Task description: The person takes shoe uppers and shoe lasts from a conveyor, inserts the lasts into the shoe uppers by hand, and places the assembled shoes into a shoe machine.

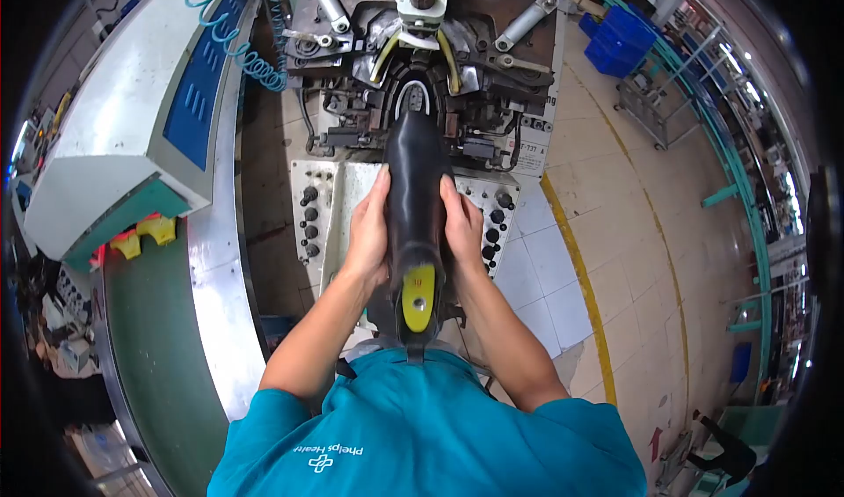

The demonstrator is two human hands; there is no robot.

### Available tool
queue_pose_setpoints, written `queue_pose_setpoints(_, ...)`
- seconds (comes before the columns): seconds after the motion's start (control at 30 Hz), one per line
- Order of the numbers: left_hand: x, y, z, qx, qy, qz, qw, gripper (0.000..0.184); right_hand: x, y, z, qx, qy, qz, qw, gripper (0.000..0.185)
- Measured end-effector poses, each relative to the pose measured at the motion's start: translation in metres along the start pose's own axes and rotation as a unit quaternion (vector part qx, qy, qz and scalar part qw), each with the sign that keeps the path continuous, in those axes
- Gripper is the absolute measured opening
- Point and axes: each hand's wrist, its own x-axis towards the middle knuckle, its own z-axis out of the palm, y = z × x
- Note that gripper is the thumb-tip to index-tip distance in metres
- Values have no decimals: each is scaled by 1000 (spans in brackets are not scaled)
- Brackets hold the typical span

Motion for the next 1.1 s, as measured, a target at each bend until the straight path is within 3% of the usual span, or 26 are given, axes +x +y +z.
queue_pose_setpoints(0.13,64,31,2,28,-4,13,1000,63,48,-20,40,111,18,26,993,50)
queue_pose_setpoints(0.43,152,38,-3,17,-3,-2,1000,71,110,-17,56,149,18,19,988,60)
queue_pose_setpoints(0.7,154,41,4,60,64,-11,996,72,130,-5,51,149,22,55,987,61)
queue_pose_setpoints(0.87,172,44,-2,26,43,-81,995,78,120,-20,49,143,1,73,987,56)
queue_pose_setpoints(0.97,180,40,-6,12,50,-75,996,82,120,-24,50,108,26,68,991,50)
queue_pose_setpoints(1.0,179,39,-5,11,48,-76,996,82,113,-27,51,127,4,56,990,59)
queue_pose_setpoints(1.1,172,35,-6,-4,44,-38,998,83,119,-19,51,107,25,57,992,60)
